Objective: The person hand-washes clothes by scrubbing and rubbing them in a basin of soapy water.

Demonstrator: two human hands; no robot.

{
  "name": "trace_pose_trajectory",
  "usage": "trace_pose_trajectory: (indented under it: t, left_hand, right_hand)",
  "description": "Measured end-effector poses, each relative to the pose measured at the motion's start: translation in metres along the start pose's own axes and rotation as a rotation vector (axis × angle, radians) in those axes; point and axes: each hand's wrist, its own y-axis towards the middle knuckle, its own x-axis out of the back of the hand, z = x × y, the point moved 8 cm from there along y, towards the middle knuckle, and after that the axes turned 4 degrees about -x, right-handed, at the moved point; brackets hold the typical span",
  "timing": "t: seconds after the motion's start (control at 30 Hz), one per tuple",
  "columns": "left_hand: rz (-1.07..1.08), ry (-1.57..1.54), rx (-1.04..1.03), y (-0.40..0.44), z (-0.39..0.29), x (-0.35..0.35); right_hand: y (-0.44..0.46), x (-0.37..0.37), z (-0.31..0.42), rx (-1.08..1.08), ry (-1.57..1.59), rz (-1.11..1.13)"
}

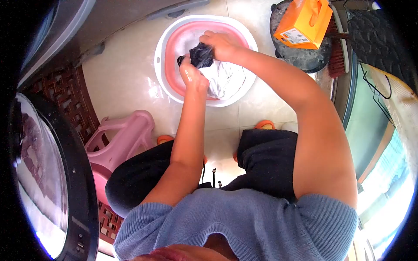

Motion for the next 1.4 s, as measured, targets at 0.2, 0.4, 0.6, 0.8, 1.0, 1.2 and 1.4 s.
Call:
trace_pose_trajectory:
  t: [0.2, 0.4, 0.6, 0.8, 1.0, 1.2, 1.4]
  left_hand:
    - [0.08, 1.297, -0.757, -0.012, -0.047, -0.017]
    - [0.169, 0.197, -0.021, 0.056, 0.001, 0.014]
    - [0.323, -0.186, 0.05, -0.016, -0.003, -0.018]
    - [0.104, -0.146, 0.126, 0.004, 0.023, -0.002]
    - [0.261, 0.779, -0.504, 0.006, -0.046, -0.018]
    - [0.3, 1.323, -0.53, 0.024, -0.037, -0.029]
    - [0.637, -0.362, 0.286, -0.021, -0.005, -0.037]
  right_hand:
    - [-0.018, -0.025, -0.019, -0.227, -0.254, 0.273]
    - [0.006, -0.02, 0.01, -0.018, 0.306, -0.138]
    - [-0.043, 0.003, 0.128, 0.275, 0.144, 0.0]
    - [0.004, 0.002, 0.004, -0.05, -0.052, -0.041]
    - [-0.029, 0.001, -0.003, 0.149, -0.185, -0.175]
    - [0.009, -0.02, -0.02, -0.277, 0.082, -0.04]
    - [-0.047, 0.017, 0.126, 0.431, 0.24, -0.198]
